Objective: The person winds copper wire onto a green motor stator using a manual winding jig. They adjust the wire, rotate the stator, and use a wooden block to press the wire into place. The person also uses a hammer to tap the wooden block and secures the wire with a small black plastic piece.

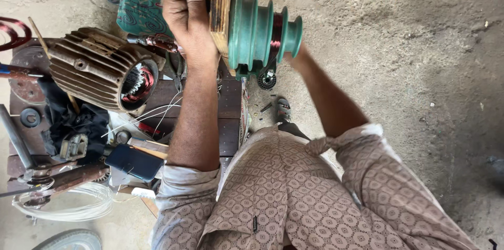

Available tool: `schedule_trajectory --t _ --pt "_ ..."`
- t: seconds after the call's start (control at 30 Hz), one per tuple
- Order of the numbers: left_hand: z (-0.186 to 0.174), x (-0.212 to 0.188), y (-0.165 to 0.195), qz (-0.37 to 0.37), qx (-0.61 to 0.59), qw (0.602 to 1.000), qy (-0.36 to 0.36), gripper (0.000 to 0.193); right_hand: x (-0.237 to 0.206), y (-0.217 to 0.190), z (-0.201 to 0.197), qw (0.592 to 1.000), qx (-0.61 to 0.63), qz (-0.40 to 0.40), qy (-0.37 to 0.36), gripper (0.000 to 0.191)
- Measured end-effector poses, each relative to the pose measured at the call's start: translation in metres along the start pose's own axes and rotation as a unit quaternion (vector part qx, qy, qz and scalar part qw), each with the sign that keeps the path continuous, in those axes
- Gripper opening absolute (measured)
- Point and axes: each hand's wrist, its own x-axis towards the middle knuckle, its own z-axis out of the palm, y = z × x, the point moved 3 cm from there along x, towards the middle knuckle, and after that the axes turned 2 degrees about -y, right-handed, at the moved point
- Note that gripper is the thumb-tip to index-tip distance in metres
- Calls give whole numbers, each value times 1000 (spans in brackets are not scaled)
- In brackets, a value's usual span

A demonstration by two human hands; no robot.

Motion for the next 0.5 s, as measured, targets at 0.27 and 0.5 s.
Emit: schedule_trajectory --t 0.27,0.5 --pt "0 1 -1 0 -40 999 -4 25 -135 61 43 918 -266 -292 -18 34" --pt "-1 4 0 22 7 1000 -2 21 -196 -112 -2 603 -523 -601 38 29"
